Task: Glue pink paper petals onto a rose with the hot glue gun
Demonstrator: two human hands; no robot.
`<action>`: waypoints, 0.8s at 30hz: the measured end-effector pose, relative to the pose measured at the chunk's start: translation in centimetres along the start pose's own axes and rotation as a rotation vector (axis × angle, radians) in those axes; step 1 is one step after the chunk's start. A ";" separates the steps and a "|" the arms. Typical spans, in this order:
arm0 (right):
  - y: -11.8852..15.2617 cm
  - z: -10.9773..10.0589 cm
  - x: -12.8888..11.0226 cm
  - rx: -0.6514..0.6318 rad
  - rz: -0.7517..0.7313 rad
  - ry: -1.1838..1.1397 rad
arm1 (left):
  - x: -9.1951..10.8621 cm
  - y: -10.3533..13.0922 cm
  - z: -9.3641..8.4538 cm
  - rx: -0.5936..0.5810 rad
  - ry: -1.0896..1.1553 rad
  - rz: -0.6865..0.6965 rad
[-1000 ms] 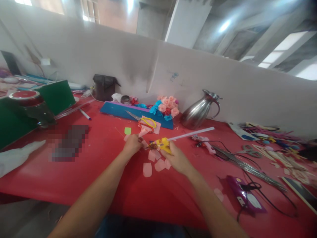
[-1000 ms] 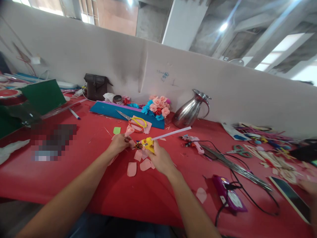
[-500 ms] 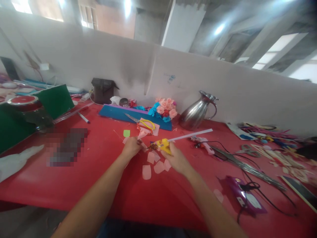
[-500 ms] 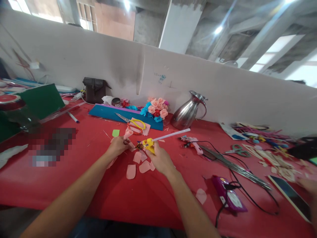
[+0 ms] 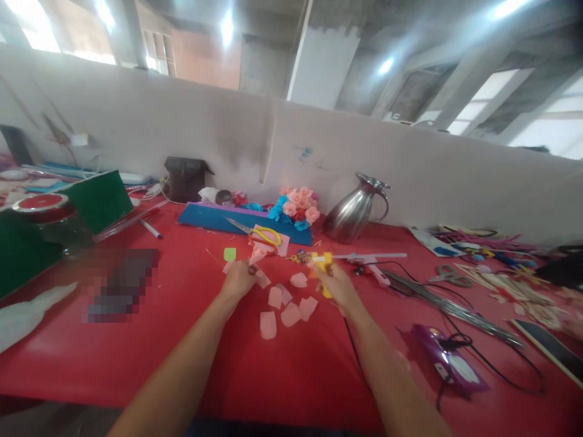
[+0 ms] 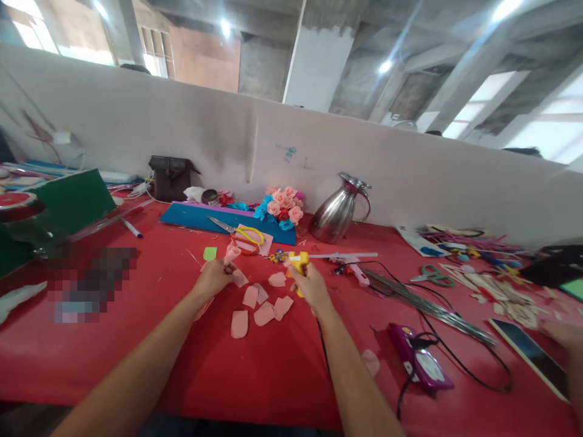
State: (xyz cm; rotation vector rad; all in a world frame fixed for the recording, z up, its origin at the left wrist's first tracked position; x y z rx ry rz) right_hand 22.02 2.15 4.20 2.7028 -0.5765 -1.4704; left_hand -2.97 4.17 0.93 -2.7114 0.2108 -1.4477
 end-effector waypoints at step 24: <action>2.7 4.8 -7.0 -0.187 -0.503 0.213 | 2.7 1.0 0.5 -0.082 0.439 0.151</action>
Point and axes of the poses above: each hand's wrist, its own y-axis away from the middle knuckle, its own z-axis out of the palm, x = y × z, the point moved 4 cm from there along -y, towards the middle knuckle, and after that the axes turned 10 degrees about z, right-handed, at the moved point
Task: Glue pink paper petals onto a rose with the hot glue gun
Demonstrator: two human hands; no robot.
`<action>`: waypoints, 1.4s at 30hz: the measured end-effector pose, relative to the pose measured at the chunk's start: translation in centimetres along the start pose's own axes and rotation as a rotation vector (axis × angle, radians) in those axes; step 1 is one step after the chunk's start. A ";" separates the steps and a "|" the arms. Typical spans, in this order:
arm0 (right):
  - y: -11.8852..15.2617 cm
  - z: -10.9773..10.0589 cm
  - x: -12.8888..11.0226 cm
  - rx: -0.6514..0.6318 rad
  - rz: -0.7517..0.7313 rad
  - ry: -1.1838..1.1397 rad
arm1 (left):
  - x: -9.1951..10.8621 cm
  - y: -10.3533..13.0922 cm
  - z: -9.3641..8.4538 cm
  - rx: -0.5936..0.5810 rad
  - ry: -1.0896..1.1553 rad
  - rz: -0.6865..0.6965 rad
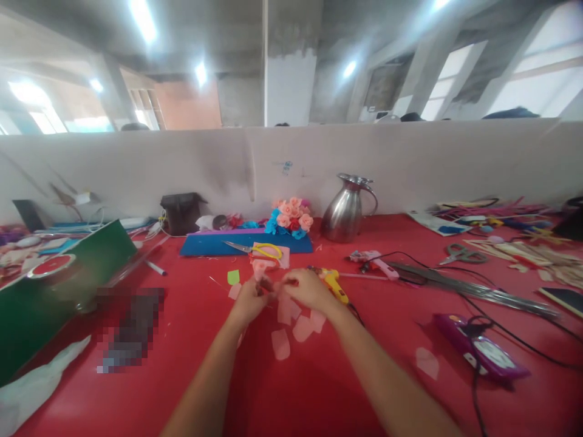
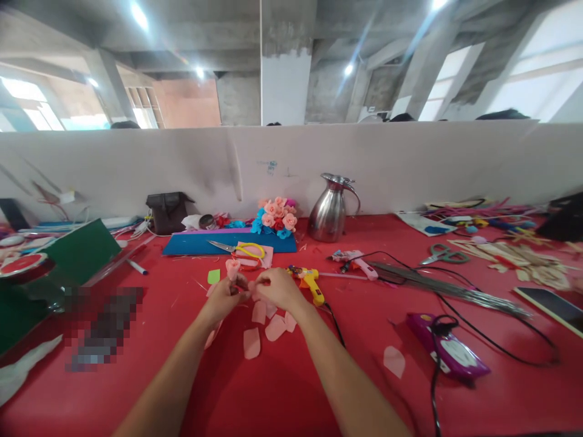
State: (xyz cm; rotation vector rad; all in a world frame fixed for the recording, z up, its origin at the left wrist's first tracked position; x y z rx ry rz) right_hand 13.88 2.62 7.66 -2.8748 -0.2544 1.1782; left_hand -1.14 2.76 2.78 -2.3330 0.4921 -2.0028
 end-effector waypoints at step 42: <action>2.3 2.2 0.7 0.286 0.387 -1.101 | -1.2 0.6 2.6 0.065 0.419 -0.026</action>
Point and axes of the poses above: each hand's wrist, its own y-axis away from the middle knuckle, its own z-axis out of the palm, x = y × z, the point moved 4 cm from there along -y, towards the middle knuckle, and after that the axes turned 10 degrees about z, right-handed, at the moved point
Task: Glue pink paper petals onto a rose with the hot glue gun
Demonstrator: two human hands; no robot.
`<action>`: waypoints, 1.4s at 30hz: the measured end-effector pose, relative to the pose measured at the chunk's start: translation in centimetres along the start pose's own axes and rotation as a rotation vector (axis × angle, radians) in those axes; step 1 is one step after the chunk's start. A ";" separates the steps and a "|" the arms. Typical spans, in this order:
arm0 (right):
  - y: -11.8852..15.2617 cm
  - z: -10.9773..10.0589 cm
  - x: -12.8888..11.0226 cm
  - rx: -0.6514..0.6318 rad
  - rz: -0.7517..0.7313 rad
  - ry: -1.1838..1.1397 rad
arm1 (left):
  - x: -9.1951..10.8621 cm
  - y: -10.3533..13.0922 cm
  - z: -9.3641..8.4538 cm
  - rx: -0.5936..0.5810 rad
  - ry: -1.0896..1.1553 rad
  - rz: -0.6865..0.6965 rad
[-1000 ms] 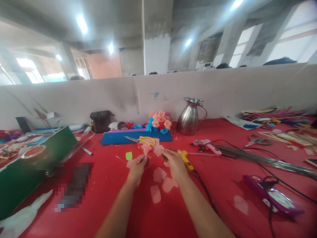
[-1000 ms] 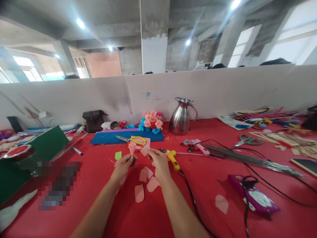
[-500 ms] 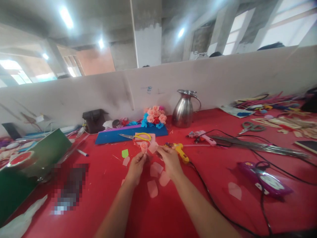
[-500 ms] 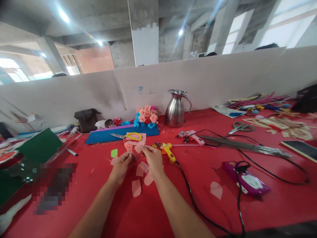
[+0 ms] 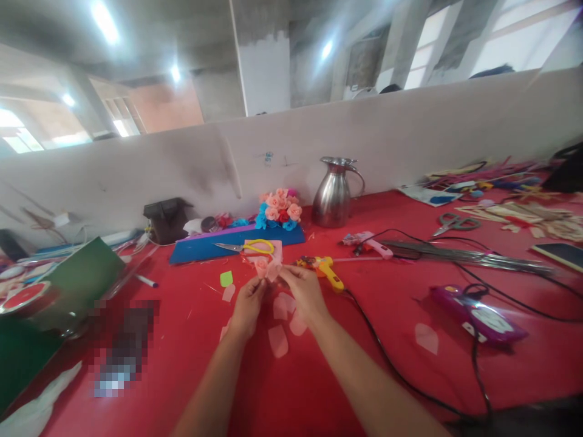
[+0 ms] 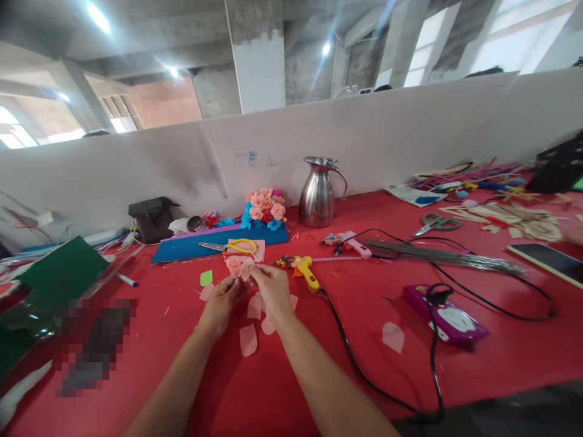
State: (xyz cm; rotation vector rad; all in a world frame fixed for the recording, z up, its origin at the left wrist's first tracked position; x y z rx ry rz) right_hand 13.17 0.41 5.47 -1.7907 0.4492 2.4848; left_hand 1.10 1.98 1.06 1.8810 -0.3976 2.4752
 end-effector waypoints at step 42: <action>0.7 1.2 0.1 -0.145 -0.061 -0.065 | -0.2 -0.1 0.0 0.081 0.123 0.004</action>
Point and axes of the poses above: each hand's wrist, its own y-axis away from the middle knuckle, its own z-axis out of the palm, x = y × z, the point moved 4 cm from there along -y, towards the middle knuckle, and after that the axes turned 10 degrees about z, right-handed, at the moved point
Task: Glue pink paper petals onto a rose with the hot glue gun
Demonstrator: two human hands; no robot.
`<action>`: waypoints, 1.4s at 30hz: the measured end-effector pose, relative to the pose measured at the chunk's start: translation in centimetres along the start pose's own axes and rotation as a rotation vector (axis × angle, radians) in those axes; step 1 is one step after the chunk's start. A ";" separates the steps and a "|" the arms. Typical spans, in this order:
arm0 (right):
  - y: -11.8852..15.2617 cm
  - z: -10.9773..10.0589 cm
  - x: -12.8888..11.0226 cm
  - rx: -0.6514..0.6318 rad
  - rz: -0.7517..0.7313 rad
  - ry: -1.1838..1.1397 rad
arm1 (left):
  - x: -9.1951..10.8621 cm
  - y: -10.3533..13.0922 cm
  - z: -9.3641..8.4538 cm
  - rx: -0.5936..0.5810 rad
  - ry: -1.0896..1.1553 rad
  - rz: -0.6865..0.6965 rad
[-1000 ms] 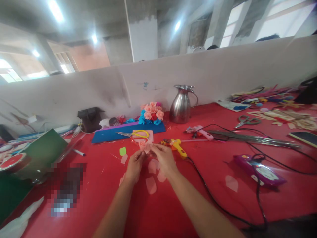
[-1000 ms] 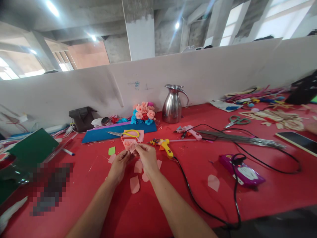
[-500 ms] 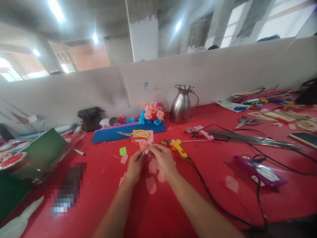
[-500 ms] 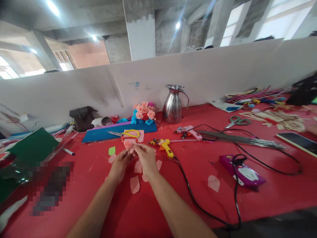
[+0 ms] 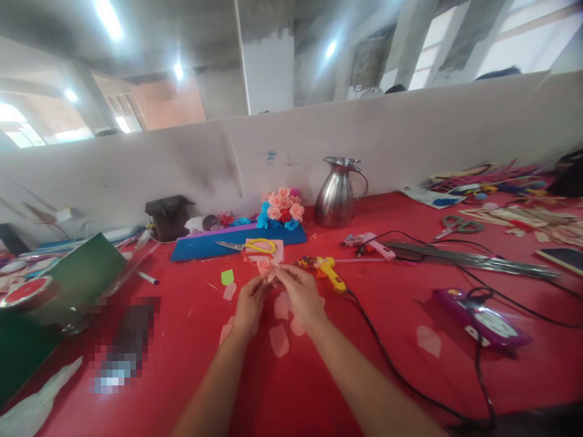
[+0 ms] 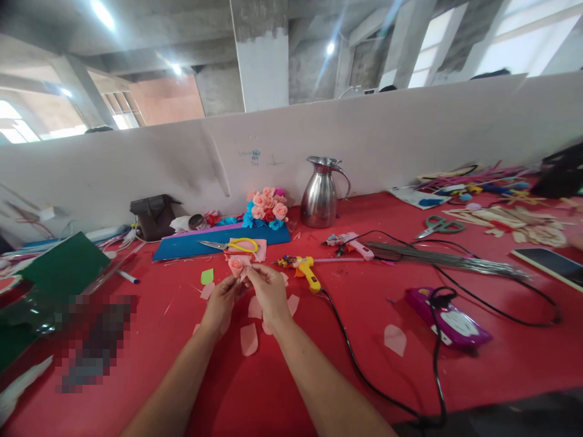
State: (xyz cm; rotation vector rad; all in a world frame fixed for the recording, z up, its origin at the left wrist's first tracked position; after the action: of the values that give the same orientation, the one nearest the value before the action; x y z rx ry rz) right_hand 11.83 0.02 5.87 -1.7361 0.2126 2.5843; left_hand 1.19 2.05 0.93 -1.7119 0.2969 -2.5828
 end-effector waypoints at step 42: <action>-0.5 -0.5 1.0 0.021 0.012 0.169 | 0.7 0.2 0.3 -0.021 -0.124 0.047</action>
State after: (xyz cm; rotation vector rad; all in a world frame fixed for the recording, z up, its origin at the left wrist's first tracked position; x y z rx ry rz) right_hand 12.00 0.37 4.71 -1.9522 0.2526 2.4342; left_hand 1.14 1.78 1.62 -1.8392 0.3570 -2.4365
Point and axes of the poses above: each hand's wrist, its own y-axis away from the middle knuckle, its own z-axis out of the palm, x = y × z, the point moved 4 cm from there along -y, towards the middle knuckle, and after that the axes turned 10 degrees about z, right-handed, at the moved point
